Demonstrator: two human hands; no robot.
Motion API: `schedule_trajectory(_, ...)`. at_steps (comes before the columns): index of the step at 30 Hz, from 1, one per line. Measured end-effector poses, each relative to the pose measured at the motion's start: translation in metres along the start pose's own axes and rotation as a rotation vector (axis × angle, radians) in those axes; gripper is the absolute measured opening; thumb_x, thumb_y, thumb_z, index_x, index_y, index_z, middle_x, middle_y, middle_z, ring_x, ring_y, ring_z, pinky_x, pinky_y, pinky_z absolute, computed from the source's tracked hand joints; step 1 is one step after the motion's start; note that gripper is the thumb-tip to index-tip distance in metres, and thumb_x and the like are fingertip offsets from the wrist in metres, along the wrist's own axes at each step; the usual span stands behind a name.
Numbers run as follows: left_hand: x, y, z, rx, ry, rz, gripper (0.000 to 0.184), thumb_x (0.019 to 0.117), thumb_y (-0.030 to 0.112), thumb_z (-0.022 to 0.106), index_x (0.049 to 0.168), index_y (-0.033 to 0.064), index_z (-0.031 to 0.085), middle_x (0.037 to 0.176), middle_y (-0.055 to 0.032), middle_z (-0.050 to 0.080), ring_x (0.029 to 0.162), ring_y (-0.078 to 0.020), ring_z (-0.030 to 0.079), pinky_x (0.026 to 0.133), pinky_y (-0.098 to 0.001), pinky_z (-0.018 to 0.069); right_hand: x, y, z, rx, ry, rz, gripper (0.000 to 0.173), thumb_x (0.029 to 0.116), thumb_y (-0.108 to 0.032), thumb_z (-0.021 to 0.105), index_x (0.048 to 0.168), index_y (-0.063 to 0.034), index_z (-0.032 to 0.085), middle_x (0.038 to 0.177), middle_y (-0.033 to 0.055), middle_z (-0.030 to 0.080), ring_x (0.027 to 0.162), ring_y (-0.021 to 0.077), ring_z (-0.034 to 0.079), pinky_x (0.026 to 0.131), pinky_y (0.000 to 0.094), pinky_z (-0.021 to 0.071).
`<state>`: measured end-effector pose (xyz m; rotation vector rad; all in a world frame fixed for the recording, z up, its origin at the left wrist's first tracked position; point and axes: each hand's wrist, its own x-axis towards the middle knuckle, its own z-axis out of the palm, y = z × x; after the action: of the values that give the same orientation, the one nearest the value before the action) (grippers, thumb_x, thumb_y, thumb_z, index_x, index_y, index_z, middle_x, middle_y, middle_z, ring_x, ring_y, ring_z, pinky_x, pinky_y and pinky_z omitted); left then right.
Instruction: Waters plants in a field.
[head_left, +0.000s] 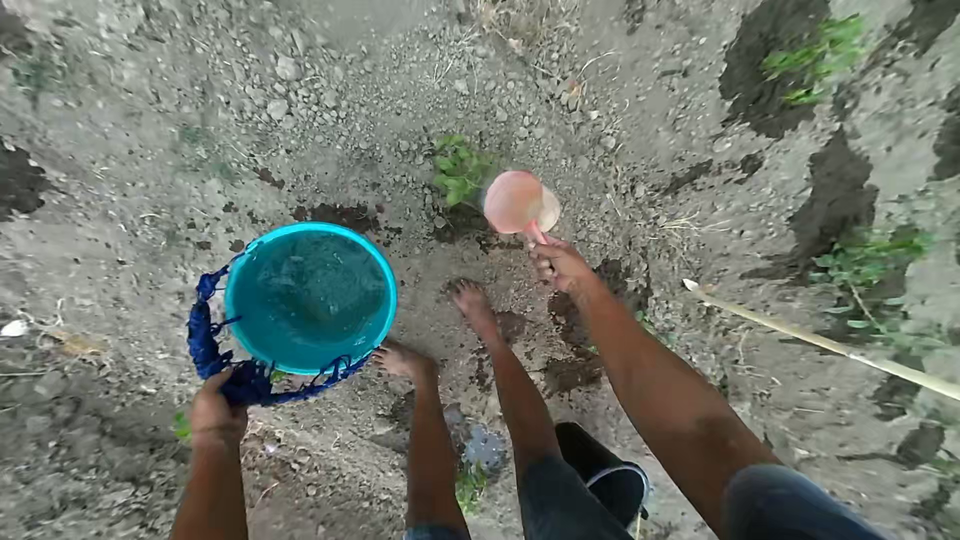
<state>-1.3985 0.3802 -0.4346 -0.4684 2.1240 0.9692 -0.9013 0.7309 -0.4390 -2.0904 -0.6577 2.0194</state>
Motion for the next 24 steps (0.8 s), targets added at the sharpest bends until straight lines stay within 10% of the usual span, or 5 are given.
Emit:
schedule_trajectory(15,-0.127,0.059,0.067,-0.220,-0.087,0.087,0.018,0.1024,0.016,0.034,0.108,0.0135,0.051,0.080,0.0010,0.070,0.067,-0.0104,0.068,0.058,-0.0291,0.0575,-0.017,-0.024,-0.025,-0.294,0.083,0.012,0.036,0.0978,-0.007,0.064,0.134,-0.0059,0.061,0.077,0.0032,0.058,0.052,0.0065,0.047,0.047,0.0219,0.0403)
schedule_trajectory(20,-0.132,0.062,0.081,-0.198,-0.026,0.073,0.017,0.1037,0.018,0.036,0.107,0.0124,0.052,0.079,-0.0002,0.069,0.063,-0.0101,0.066,0.055,-0.0286,0.0549,-0.011,-0.004,-0.039,-0.615,0.144,-0.065,0.036,0.0956,-0.012,0.066,0.130,-0.0019,0.066,0.111,0.0202,0.069,0.091,0.0266,0.066,0.082,0.0466,0.0546)
schedule_trajectory(24,-0.132,0.061,0.087,-0.201,0.028,0.081,0.018,0.1031,0.017,0.038,0.110,0.0099,0.053,0.084,-0.0017,0.069,0.065,-0.0110,0.065,0.056,-0.0297,0.0541,-0.026,-0.016,-0.034,-0.899,0.229,-0.016,0.044,0.0983,-0.013,0.060,0.141,-0.0024,0.059,0.128,0.0259,0.066,0.119,0.0404,0.064,0.104,0.0587,0.0482)
